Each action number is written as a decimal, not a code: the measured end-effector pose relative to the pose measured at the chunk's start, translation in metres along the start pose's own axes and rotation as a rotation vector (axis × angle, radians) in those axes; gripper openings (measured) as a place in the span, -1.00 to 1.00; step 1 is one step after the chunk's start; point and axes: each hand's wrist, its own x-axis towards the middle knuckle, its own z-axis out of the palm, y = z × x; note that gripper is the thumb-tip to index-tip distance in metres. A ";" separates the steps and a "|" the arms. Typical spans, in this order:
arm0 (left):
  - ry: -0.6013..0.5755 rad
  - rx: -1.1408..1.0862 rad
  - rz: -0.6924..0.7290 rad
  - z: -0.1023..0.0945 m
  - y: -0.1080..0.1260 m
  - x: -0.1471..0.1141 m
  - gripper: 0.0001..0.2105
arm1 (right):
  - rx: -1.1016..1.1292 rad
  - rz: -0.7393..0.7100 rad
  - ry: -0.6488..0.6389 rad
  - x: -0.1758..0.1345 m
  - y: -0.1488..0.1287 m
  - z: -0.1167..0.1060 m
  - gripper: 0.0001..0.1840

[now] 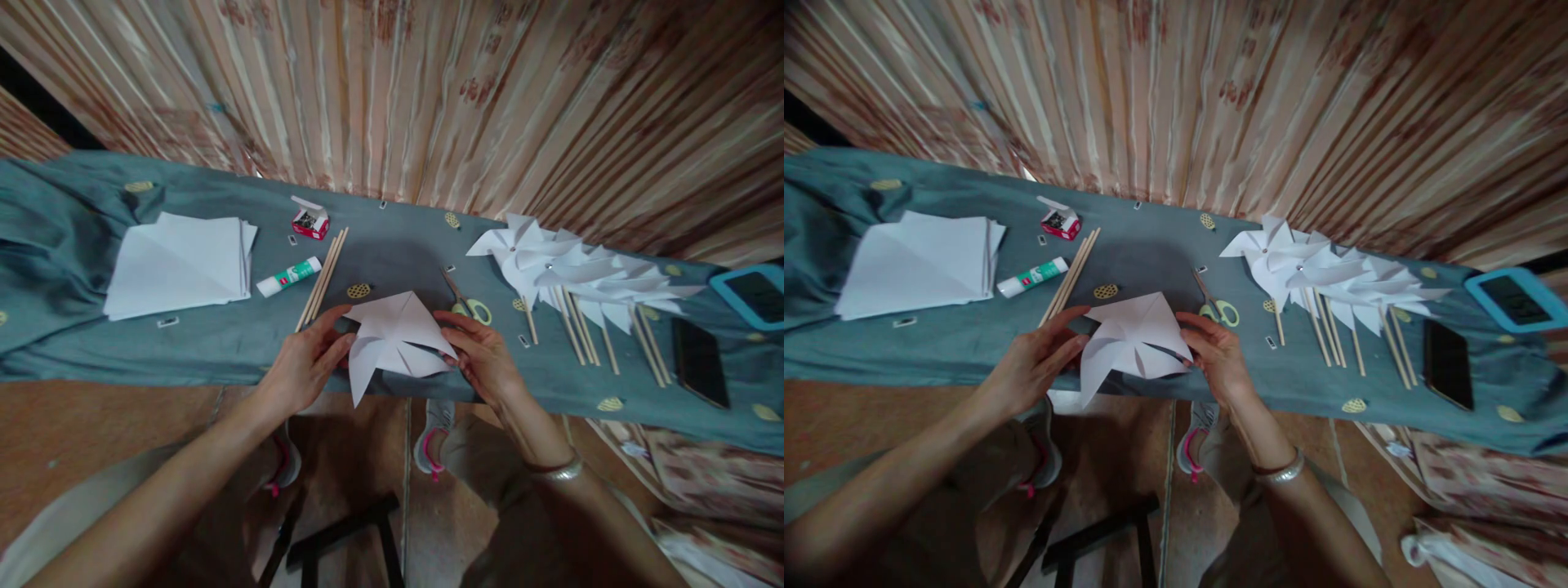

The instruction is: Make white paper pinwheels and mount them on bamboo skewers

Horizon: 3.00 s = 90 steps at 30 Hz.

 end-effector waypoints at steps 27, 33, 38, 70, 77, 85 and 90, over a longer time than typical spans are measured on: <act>0.031 0.643 0.584 0.003 -0.010 -0.005 -0.74 | -1.393 -0.863 -0.291 -0.008 0.013 0.009 -0.72; 0.014 0.646 0.571 0.008 -0.016 -0.009 -0.73 | -1.369 -0.917 -0.306 -0.007 0.010 0.008 -0.64; -0.010 0.676 0.579 0.011 -0.013 -0.014 -0.77 | -1.354 -0.908 -0.421 0.001 0.015 0.010 -0.72; -0.007 0.727 0.596 0.014 -0.018 -0.020 -0.78 | -1.058 -0.782 -0.408 0.029 0.019 0.043 -0.81; -0.025 0.733 0.598 0.014 -0.020 -0.023 -0.76 | -0.935 -0.518 -0.279 0.033 0.022 0.056 -0.76; -0.017 0.736 0.599 0.015 -0.021 -0.024 -0.75 | -1.104 -0.732 -0.127 0.024 0.022 0.054 -0.89; -0.018 0.746 0.602 0.015 -0.020 -0.026 -0.74 | -1.085 -0.748 -0.169 0.025 0.022 0.061 -0.86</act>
